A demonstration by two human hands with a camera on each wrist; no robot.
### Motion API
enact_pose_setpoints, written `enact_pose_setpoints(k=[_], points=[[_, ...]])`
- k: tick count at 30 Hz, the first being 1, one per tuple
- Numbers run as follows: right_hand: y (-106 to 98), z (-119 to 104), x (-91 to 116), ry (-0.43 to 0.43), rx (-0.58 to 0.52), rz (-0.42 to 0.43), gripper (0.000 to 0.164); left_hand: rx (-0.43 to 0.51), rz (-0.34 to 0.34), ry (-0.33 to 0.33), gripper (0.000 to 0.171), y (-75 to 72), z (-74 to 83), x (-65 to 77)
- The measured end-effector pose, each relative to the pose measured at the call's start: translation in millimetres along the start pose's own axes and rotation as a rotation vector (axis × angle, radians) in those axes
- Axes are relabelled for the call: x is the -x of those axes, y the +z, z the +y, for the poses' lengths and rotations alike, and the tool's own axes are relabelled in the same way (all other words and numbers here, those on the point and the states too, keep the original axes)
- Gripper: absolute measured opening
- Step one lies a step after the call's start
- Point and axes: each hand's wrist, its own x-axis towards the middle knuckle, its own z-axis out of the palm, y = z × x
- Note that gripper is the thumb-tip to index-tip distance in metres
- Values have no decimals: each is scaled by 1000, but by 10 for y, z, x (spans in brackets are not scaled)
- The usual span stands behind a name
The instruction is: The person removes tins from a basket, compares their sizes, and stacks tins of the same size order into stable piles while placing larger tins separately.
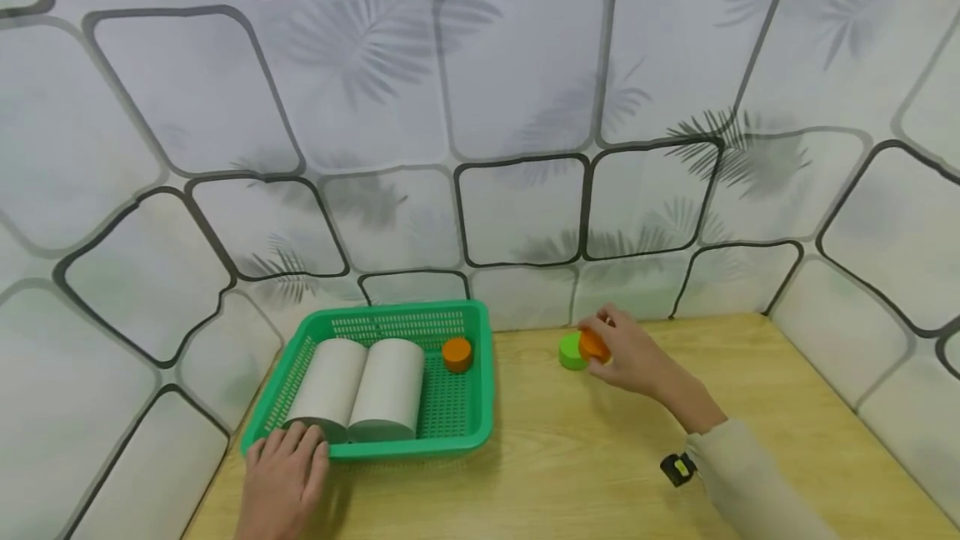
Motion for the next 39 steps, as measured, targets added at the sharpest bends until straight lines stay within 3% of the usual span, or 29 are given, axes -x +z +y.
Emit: enact_pose_setpoints(k=[14, 23, 39], points=[[218, 288, -29, -3, -11, 8, 45, -8, -17, -23, 15, 4, -4, 17], [311, 307, -97, -50, -15, 50, 42, -4, -23, -20, 14, -13, 13, 7], [426, 322, -205, 8, -45, 6, 41, -6, -9, -10, 16, 2, 21, 5]])
